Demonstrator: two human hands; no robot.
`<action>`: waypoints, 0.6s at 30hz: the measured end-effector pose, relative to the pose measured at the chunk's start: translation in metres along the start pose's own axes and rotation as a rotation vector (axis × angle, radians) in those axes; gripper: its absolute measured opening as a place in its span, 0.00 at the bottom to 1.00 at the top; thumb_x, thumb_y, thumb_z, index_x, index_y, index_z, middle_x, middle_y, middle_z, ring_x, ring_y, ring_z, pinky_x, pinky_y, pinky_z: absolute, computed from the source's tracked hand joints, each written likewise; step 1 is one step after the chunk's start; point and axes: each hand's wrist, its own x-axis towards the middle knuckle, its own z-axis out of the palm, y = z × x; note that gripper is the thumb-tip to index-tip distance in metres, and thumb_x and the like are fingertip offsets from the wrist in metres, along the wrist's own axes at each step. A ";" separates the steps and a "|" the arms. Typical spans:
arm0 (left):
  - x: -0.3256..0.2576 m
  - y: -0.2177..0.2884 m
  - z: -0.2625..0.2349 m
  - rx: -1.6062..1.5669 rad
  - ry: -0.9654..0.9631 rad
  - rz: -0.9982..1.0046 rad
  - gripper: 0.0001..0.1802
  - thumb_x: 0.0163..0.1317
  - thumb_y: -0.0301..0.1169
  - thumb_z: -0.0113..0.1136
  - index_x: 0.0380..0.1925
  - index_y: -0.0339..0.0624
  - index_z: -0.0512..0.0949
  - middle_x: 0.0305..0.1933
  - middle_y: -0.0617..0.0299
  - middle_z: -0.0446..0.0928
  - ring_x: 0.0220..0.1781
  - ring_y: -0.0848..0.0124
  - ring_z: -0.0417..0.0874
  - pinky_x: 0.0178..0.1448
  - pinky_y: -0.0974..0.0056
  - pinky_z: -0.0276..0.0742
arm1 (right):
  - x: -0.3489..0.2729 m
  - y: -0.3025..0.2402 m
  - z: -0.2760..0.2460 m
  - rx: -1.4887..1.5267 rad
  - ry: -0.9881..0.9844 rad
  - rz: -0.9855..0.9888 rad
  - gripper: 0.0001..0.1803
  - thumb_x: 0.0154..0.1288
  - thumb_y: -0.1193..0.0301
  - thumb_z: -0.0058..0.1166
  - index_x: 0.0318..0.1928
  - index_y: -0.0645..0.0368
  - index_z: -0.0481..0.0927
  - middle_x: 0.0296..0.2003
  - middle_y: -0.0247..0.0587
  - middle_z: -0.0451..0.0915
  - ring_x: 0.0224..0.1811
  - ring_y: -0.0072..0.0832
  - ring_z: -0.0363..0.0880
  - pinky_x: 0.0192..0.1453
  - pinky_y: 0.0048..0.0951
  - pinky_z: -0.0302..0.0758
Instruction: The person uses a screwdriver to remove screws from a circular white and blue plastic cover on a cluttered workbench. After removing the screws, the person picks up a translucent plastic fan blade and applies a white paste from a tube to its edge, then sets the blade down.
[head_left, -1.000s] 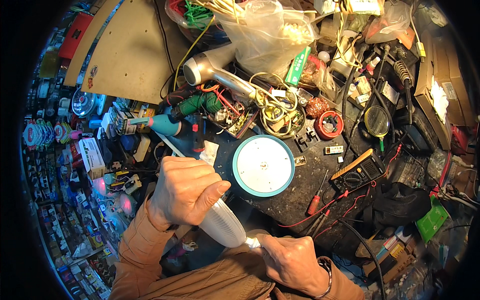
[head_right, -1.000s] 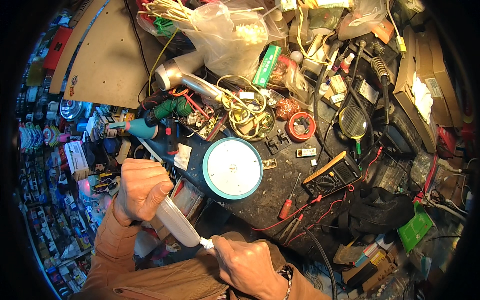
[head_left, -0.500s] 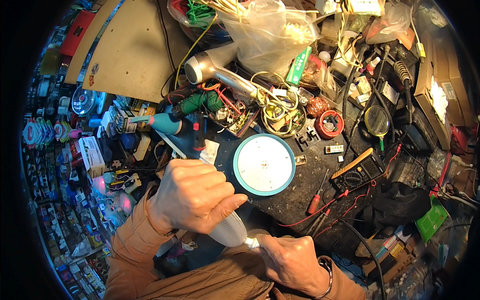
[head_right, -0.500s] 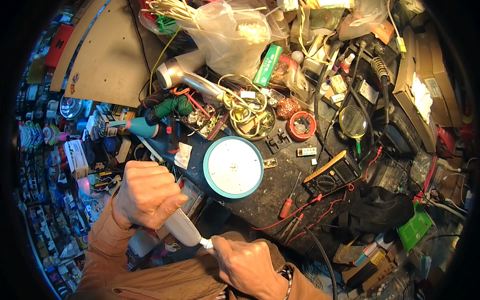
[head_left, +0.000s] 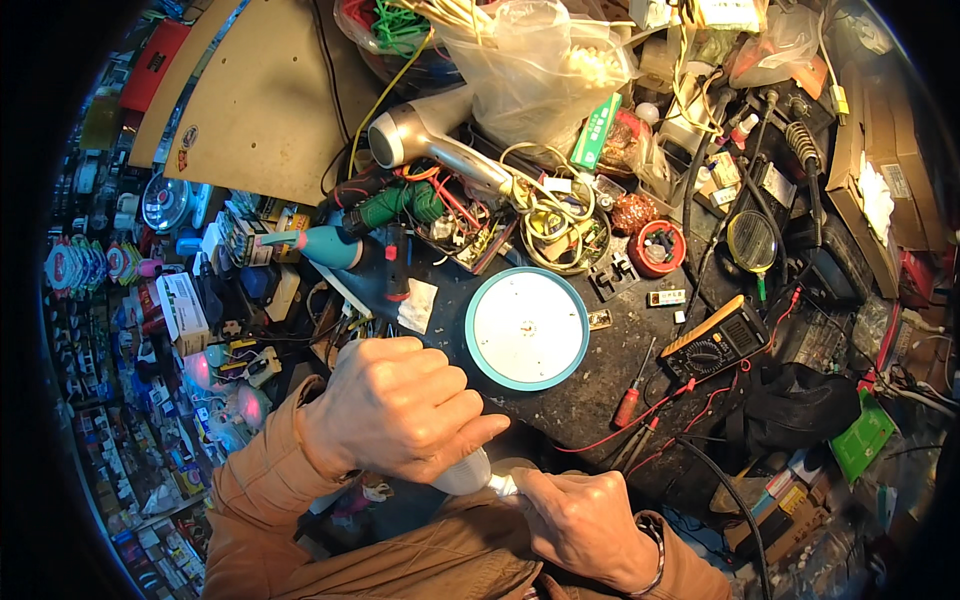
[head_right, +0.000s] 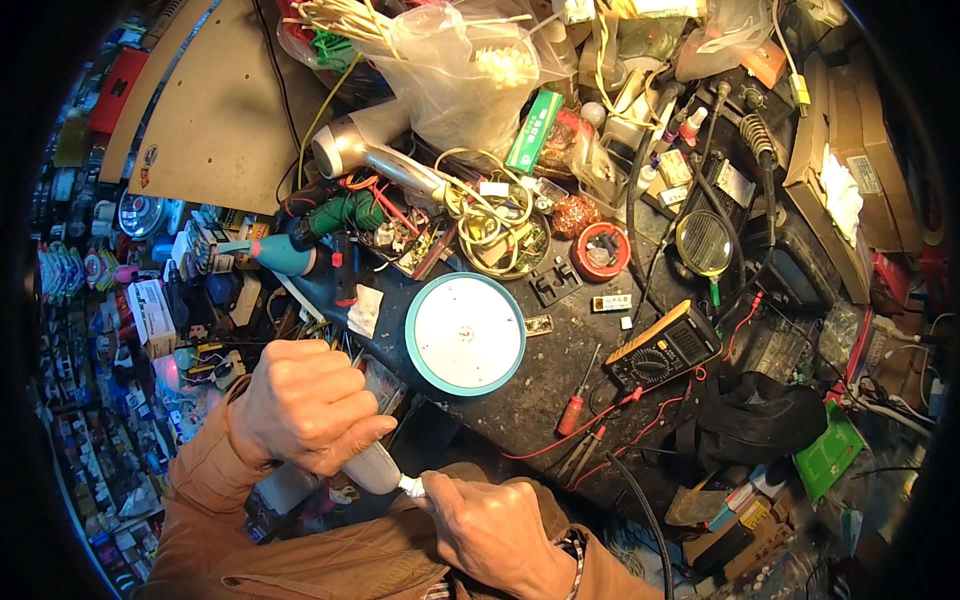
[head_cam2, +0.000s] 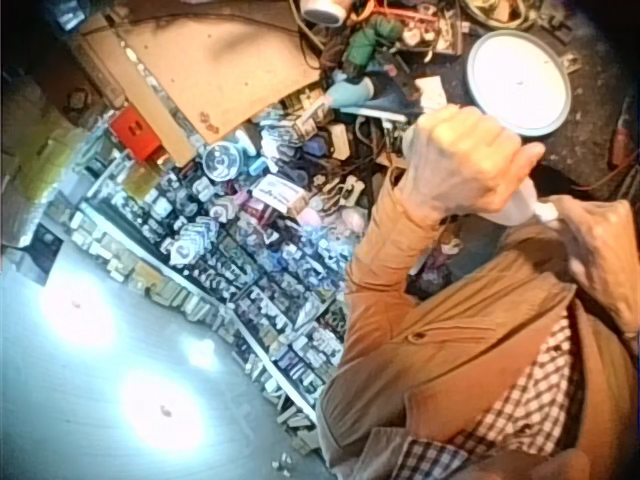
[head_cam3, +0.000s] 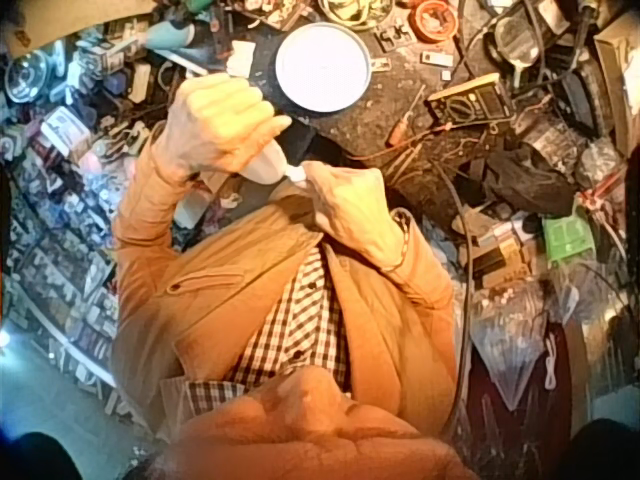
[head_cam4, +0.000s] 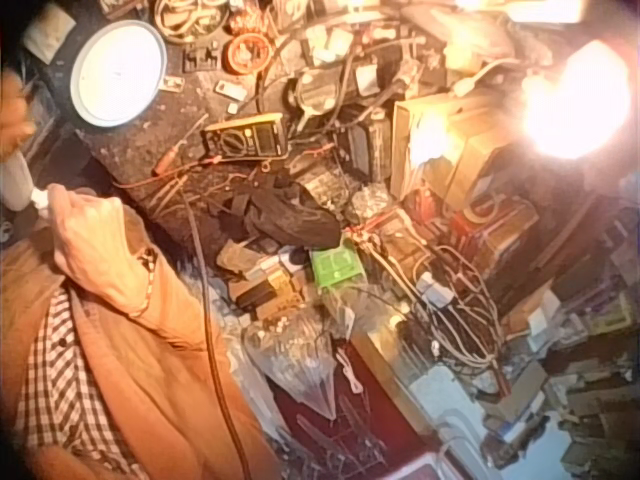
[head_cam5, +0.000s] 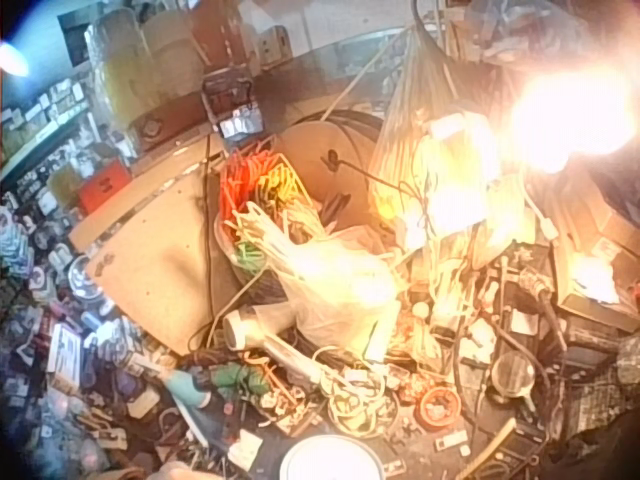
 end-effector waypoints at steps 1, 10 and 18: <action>0.000 0.001 0.000 0.002 -0.007 0.000 0.23 0.62 0.41 0.80 0.17 0.51 0.75 0.18 0.66 0.68 0.20 0.66 0.74 0.27 0.60 0.69 | 0.000 0.000 0.000 -0.010 -0.026 0.020 0.12 0.62 0.77 0.67 0.46 0.57 0.83 0.25 0.41 0.83 0.25 0.43 0.86 0.28 0.41 0.79; -0.007 -0.005 0.003 -0.022 0.027 -0.023 0.21 0.66 0.41 0.78 0.19 0.49 0.77 0.20 0.65 0.70 0.21 0.64 0.76 0.28 0.59 0.71 | -0.005 0.012 -0.007 0.454 0.067 0.207 0.13 0.77 0.71 0.72 0.56 0.64 0.91 0.38 0.48 0.94 0.32 0.30 0.93 0.36 0.32 0.85; -0.003 -0.011 0.019 -0.138 0.076 -0.014 0.16 0.71 0.40 0.74 0.28 0.46 0.82 0.20 0.63 0.75 0.21 0.62 0.80 0.28 0.56 0.73 | 0.012 0.019 -0.013 1.096 0.110 0.482 0.19 0.67 0.75 0.83 0.54 0.64 0.88 0.34 0.26 0.84 0.33 0.13 0.79 0.38 0.22 0.76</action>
